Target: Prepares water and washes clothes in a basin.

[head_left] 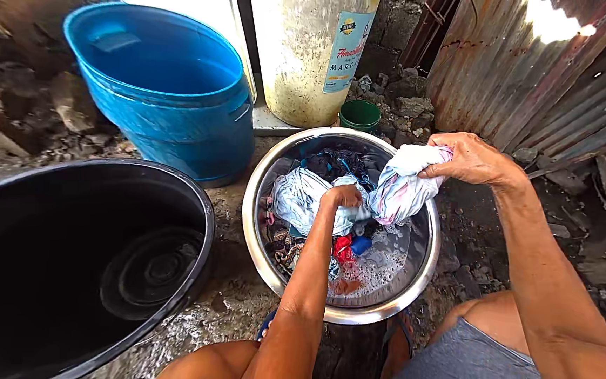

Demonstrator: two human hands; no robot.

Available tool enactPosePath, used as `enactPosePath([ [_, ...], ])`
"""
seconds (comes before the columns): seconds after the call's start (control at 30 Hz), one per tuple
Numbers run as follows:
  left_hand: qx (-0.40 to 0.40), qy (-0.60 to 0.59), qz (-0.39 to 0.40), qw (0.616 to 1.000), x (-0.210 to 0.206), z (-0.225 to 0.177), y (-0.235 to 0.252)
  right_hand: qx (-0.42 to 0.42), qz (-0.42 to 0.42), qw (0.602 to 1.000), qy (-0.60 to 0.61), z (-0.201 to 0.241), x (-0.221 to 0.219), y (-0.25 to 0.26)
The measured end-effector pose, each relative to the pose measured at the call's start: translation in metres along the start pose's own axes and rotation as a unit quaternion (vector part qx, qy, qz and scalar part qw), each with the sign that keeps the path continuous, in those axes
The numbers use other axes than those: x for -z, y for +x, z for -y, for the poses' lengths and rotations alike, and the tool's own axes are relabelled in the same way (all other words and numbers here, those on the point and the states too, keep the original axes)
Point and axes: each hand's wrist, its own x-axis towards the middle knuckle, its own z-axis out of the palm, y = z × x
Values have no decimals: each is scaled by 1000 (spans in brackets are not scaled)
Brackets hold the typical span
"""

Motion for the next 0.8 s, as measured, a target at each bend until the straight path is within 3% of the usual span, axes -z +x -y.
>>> enactPosePath([
  [0.1, 19, -50, -3, 999, -14, -21, 7, -4, -100, 994, 39, 1, 10, -29],
  [0.23, -57, -124, -121, 983, -46, -43, 34, 29, -245, 962, 116, 21, 43, -56],
  [0.3, -97, -180, -145, 968, -55, -58, 38, 56, -325, 933, 144, 23, 67, -61],
  [0.37, -98, -299, -97, 944, -58, -75, 31, 81, -368, 916, 136, 15, 87, -65],
  [0.43, -62, -331, -12, 942, -60, -80, 26, 58, -382, 919, 84, 12, 92, -71],
  [0.57, 86, -107, 132, 982, -88, -59, 21, -121, -274, 954, -16, 5, 32, -85],
  [0.7, 257, 49, 187, 947, -123, -38, 11, -321, -19, 947, -13, -61, -94, -68],
  [0.8, 222, 95, 202, 949, -116, -45, 3, -352, 195, 915, -24, -96, -167, -54],
])
